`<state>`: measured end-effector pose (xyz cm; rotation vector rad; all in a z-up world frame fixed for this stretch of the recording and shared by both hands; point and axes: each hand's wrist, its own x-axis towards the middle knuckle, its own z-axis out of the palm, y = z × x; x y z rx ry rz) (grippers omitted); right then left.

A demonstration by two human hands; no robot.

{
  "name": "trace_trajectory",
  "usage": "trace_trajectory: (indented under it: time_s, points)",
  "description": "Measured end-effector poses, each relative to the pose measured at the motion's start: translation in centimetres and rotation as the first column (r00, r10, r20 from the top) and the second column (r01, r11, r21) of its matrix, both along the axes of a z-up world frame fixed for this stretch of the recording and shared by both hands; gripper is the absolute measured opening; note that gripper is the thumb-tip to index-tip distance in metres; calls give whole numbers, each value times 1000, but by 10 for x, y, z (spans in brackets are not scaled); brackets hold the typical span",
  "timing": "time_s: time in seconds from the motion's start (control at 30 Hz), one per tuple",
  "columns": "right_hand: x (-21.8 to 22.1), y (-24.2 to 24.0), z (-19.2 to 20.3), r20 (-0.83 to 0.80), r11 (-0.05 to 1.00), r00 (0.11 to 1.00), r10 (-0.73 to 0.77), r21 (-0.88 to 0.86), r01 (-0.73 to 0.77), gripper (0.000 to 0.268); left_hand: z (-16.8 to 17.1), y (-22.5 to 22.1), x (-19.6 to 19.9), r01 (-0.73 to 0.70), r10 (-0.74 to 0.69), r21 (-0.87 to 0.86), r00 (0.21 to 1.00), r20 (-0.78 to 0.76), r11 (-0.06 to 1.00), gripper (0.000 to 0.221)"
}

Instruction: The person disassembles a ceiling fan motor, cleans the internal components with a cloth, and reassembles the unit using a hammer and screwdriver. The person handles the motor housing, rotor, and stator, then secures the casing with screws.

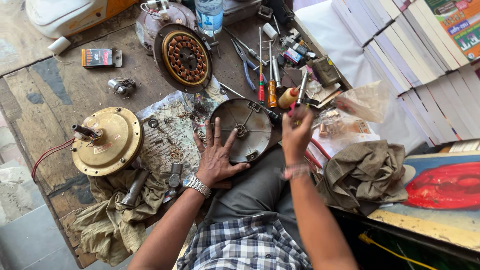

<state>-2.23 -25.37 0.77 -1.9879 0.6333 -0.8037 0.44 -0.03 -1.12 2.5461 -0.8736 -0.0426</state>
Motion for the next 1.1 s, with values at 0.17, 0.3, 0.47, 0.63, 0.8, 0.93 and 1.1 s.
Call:
trace_trajectory:
  time_s: [0.17,0.3,0.47,0.63,0.8,0.93,1.1]
  points:
    - [-39,58,-11,-212,977,973,86,211,-41,36,-3,-1,-1,-2,-1,-33,997,-77,999,111]
    - [-46,80,-18,-20,969,989,144,205,-137,41,-1,0,1,8,-7,-28,1000,12,1000,117]
    - [-50,79,-24,-54,946,987,153,297,-130,40,-3,-1,0,-1,0,-9,1000,-28,1000,116]
    - [-50,79,-21,-80,959,984,162,250,-137,42,-3,-1,1,6,-6,-12,997,-73,1000,110]
    - [-51,80,-16,-109,956,978,176,258,-143,45,1,-3,0,7,-6,8,1000,-12,1000,117]
    - [-51,80,-14,-123,957,976,179,252,-144,46,4,-1,0,22,-24,-20,994,-103,1000,112]
    - [-51,79,-15,-118,962,976,181,228,-151,46,6,-1,0,26,-27,-35,999,-47,999,115]
